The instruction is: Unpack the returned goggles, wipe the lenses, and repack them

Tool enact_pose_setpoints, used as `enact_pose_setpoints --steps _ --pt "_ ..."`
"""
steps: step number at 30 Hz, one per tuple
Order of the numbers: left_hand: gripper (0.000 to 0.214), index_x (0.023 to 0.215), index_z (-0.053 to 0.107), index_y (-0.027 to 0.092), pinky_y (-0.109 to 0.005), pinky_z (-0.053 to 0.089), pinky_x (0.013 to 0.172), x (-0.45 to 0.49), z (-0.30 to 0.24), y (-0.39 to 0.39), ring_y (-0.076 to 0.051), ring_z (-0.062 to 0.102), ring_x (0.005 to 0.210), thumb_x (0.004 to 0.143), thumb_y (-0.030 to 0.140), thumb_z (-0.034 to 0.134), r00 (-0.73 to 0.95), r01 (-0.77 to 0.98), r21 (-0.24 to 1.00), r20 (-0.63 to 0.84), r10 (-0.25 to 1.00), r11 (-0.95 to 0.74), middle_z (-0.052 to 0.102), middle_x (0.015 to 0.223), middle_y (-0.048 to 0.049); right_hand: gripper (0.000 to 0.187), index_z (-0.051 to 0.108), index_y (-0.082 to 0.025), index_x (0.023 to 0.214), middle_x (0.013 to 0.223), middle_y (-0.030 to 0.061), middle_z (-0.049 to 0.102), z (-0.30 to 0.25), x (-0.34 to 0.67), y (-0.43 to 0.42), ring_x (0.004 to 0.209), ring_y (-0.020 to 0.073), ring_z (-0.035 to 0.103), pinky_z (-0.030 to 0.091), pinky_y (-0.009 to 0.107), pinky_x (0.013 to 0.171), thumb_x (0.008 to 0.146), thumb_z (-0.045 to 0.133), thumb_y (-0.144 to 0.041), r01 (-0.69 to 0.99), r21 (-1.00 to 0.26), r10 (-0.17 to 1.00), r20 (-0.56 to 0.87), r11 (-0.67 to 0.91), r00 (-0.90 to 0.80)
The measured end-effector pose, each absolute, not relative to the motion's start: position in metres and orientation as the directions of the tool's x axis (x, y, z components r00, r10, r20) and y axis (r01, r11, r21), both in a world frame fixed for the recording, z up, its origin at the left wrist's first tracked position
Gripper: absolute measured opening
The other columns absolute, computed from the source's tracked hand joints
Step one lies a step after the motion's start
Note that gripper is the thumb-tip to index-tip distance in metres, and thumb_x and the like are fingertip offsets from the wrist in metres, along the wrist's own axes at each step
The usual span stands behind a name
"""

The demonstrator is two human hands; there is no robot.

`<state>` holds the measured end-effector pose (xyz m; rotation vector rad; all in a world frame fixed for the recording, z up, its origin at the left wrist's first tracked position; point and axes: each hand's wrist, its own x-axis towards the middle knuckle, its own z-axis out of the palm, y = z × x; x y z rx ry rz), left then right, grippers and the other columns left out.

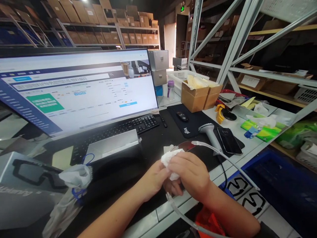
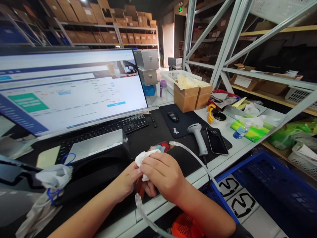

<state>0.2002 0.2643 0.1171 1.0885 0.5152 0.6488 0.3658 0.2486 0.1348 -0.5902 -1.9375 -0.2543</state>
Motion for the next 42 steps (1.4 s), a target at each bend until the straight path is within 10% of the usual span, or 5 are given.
enact_pose_setpoints --steps 7,14,22,30,42 --pt "0.048 0.094 0.054 0.017 -0.026 0.058 0.056 0.202 0.122 0.268 -0.023 0.074 0.064 0.077 0.055 0.076 0.683 -0.304 0.884 -0.056 0.728 0.354 0.068 0.075 -0.0041 0.035 0.068 -0.018 0.11 0.102 0.0084 0.075 0.126 0.366 0.266 0.101 0.0203 0.069 0.058 0.038 0.091 0.091 0.046 0.001 0.733 -0.2 0.303 0.953 0.651 -0.008" --pt "0.061 0.083 0.062 0.01 -0.027 0.059 0.057 0.196 0.121 0.27 -0.023 0.071 0.061 0.073 0.069 0.071 0.659 -0.183 0.948 -0.078 0.748 0.26 0.069 0.065 -0.0126 0.017 0.066 -0.018 0.098 0.09 0.0044 0.074 0.139 0.356 0.264 0.087 0.0152 0.069 0.059 0.031 0.083 0.098 0.05 -0.012 0.329 -0.204 0.298 0.916 0.922 -0.269" --pt "0.05 0.096 0.052 0.017 -0.025 0.058 0.055 0.197 0.119 0.276 -0.022 0.074 0.065 0.078 0.058 0.074 0.632 -0.254 0.92 -0.075 0.772 0.298 0.066 0.077 -0.0039 0.032 0.066 -0.015 0.11 0.103 0.0107 0.073 0.126 0.372 0.275 0.102 0.0217 0.067 0.056 0.042 0.093 0.092 0.044 0.001 0.749 -0.162 0.323 0.943 0.642 -0.073" --pt "0.06 0.105 0.054 0.016 -0.025 0.058 0.058 0.197 0.123 0.276 -0.021 0.073 0.066 0.075 0.065 0.073 0.591 -0.211 0.946 -0.076 0.803 0.245 0.066 0.081 -0.0048 0.028 0.066 -0.017 0.106 0.096 0.0082 0.074 0.115 0.368 0.267 0.093 0.0197 0.07 0.059 0.037 0.084 0.089 0.05 -0.001 0.54 -0.18 0.297 0.945 0.822 -0.137" --pt "0.022 0.098 0.061 0.02 -0.024 0.056 0.07 0.177 0.148 0.263 -0.016 0.069 0.08 0.078 0.019 0.069 0.303 -0.028 0.897 0.427 0.852 -0.44 0.065 0.093 -0.0021 0.03 0.068 -0.025 0.102 0.1 0.0028 0.074 0.07 0.492 0.225 0.094 0.0207 0.071 0.058 0.033 0.081 0.087 0.047 -0.009 0.755 -0.224 0.609 0.743 0.616 -0.277"
